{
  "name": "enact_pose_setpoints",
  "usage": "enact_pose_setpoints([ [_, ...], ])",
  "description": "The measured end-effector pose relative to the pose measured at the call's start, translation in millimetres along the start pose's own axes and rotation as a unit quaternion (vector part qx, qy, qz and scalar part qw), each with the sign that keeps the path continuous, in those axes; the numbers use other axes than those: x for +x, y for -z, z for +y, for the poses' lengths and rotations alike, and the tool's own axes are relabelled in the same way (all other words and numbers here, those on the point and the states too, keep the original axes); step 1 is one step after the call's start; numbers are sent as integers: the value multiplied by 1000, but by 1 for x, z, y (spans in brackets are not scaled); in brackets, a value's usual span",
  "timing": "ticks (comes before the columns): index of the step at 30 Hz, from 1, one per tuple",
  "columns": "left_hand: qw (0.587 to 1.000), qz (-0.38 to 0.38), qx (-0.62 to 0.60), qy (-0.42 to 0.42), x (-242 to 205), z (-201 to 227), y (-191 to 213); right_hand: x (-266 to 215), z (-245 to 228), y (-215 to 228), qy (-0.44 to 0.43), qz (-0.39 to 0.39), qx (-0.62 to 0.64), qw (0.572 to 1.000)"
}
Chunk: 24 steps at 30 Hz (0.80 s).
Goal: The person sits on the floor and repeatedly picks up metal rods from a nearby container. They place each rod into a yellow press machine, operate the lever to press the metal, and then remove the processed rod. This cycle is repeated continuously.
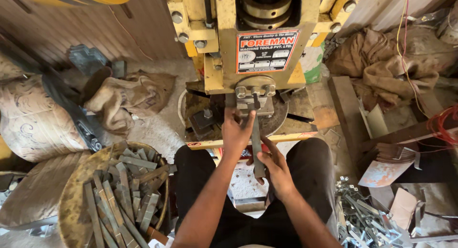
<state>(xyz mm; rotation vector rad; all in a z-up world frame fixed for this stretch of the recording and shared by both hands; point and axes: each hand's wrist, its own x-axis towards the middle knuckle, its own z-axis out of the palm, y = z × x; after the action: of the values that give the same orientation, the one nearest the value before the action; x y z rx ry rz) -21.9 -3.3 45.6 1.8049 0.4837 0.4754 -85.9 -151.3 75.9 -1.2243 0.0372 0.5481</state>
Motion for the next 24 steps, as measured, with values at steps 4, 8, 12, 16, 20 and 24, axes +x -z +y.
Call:
enact_pose_setpoints([
  [4,958,15,146,-246,-8,27,21,29,37,29,9,-16,-54,998],
  [8,807,-134,254,-517,-39,49,54,15,69,84,-3,2,-36,999],
  [12,873,-334,109,-339,-74,45,67,-8,45,116,81,-350,251,899],
  [16,958,-277,-48,-50,-70,2,33,6,57,97,21,-43,84,995],
  [20,951,-200,-234,21,-52,-37,5,8,85,72,144,-40,-196,969],
  [24,953,-202,-219,47,-48,-42,-3,4,75,70,19,-3,-100,995],
])
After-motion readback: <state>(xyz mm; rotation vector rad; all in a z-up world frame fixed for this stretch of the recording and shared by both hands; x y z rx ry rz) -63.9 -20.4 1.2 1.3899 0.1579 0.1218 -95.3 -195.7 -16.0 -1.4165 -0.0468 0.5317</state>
